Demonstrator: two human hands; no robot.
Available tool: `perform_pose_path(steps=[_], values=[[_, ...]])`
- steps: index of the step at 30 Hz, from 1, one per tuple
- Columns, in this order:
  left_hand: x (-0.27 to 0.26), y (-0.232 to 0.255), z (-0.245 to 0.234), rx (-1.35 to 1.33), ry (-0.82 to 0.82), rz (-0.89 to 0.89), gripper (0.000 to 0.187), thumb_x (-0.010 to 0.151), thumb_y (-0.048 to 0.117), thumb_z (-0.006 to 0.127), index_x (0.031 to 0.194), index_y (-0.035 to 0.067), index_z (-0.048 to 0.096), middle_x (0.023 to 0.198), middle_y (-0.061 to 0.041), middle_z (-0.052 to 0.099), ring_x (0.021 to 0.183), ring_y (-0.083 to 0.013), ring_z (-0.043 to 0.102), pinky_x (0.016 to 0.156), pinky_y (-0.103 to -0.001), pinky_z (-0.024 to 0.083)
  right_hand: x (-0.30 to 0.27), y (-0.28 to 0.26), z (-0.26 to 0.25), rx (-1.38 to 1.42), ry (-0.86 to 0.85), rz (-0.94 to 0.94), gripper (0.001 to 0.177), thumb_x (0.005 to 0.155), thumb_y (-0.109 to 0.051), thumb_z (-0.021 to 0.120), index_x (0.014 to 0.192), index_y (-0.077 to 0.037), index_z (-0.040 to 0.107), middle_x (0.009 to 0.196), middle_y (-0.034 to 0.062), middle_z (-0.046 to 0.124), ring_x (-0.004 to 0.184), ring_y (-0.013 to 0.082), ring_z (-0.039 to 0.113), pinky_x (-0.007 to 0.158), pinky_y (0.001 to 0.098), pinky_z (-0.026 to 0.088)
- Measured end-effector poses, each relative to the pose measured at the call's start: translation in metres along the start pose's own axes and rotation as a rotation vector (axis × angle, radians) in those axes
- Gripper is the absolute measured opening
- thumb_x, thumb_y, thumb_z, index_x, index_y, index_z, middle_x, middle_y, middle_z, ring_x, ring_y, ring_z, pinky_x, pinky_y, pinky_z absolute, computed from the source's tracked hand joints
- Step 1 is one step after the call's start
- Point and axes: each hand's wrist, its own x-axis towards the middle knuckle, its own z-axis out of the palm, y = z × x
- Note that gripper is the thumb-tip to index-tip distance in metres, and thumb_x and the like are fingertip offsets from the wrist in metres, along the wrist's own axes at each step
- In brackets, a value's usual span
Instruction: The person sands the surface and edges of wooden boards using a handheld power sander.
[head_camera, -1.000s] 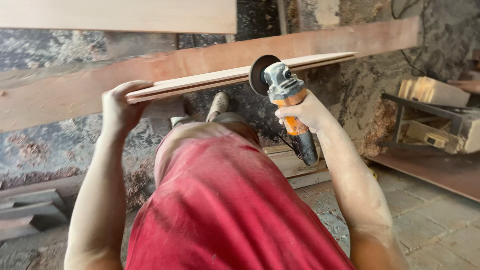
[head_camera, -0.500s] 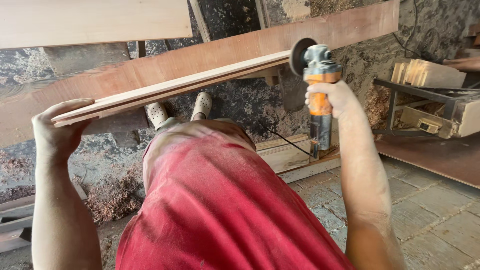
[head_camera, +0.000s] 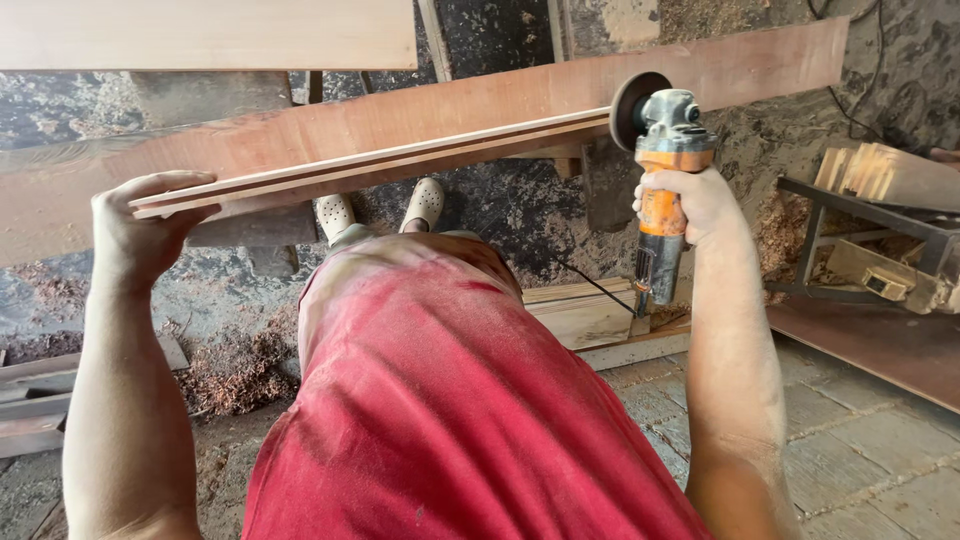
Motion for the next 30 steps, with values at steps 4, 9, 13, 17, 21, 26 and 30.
perform_pose_path(steps=[4,9,13,17,21,26,30], values=[[0.003,0.000,0.000,-0.041,0.003,0.009,0.025,0.094,0.011,0.086,0.117,0.006,0.078,0.110,-0.008,0.077,0.099,-0.0146,0.074,0.085,-0.031,0.060,-0.008,-0.007,0.043,-0.051,-0.056,-0.006,0.038,0.077,-0.004,0.072,0.115,-0.002,0.065,0.084,0.0106,0.069,0.070,0.0228,0.070,0.064,0.0383,0.061],[0.007,-0.003,-0.001,-0.080,-0.001,0.000,0.027,0.093,0.013,0.086,0.119,0.008,0.079,0.109,-0.008,0.078,0.095,-0.0134,0.074,0.084,-0.030,0.061,-0.020,-0.012,0.103,-0.129,-0.139,-0.028,0.032,0.076,-0.002,0.075,0.107,0.000,0.068,0.083,0.0102,0.070,0.069,0.0206,0.071,0.065,0.0373,0.062],[0.006,-0.007,0.002,-0.088,0.025,0.100,0.027,0.092,0.015,0.089,0.116,0.007,0.079,0.107,-0.010,0.078,0.094,-0.0164,0.075,0.084,-0.033,0.061,-0.031,-0.017,0.153,-0.161,-0.192,-0.083,0.034,0.075,0.000,0.076,0.108,0.001,0.067,0.083,0.0081,0.068,0.067,0.0197,0.069,0.063,0.0369,0.060],[0.010,-0.012,0.006,-0.037,0.077,0.177,0.029,0.088,0.015,0.090,0.112,0.004,0.078,0.105,-0.015,0.077,0.093,-0.0225,0.076,0.084,-0.037,0.061,-0.043,-0.026,0.197,-0.204,-0.213,-0.045,0.037,0.074,0.001,0.076,0.111,0.000,0.069,0.083,0.0074,0.069,0.069,0.0183,0.070,0.064,0.0357,0.061],[0.019,-0.015,0.009,-0.112,0.038,0.107,0.027,0.089,0.015,0.087,0.111,0.004,0.077,0.103,-0.014,0.078,0.090,-0.0226,0.077,0.081,-0.036,0.062,-0.059,-0.030,0.243,-0.297,-0.237,-0.032,0.041,0.069,0.001,0.076,0.110,-0.002,0.071,0.081,0.0073,0.070,0.063,0.0204,0.068,0.060,0.0362,0.058],[0.020,-0.017,0.012,-0.125,-0.004,0.091,0.024,0.089,0.017,0.086,0.108,0.005,0.077,0.102,-0.013,0.078,0.087,-0.0220,0.077,0.080,-0.035,0.062,-0.073,-0.027,0.304,-0.404,-0.300,-0.005,0.034,0.069,-0.003,0.080,0.101,-0.001,0.069,0.079,0.0079,0.071,0.063,0.0186,0.071,0.060,0.0361,0.062],[0.019,-0.017,0.012,-0.162,0.039,0.138,0.029,0.084,0.016,0.087,0.109,0.004,0.077,0.101,-0.015,0.077,0.086,-0.0244,0.077,0.080,-0.036,0.061,-0.084,-0.028,0.351,-0.428,-0.387,-0.014,0.031,0.067,-0.002,0.081,0.096,-0.001,0.071,0.079,0.0062,0.071,0.061,0.0164,0.068,0.056,0.0339,0.058]])
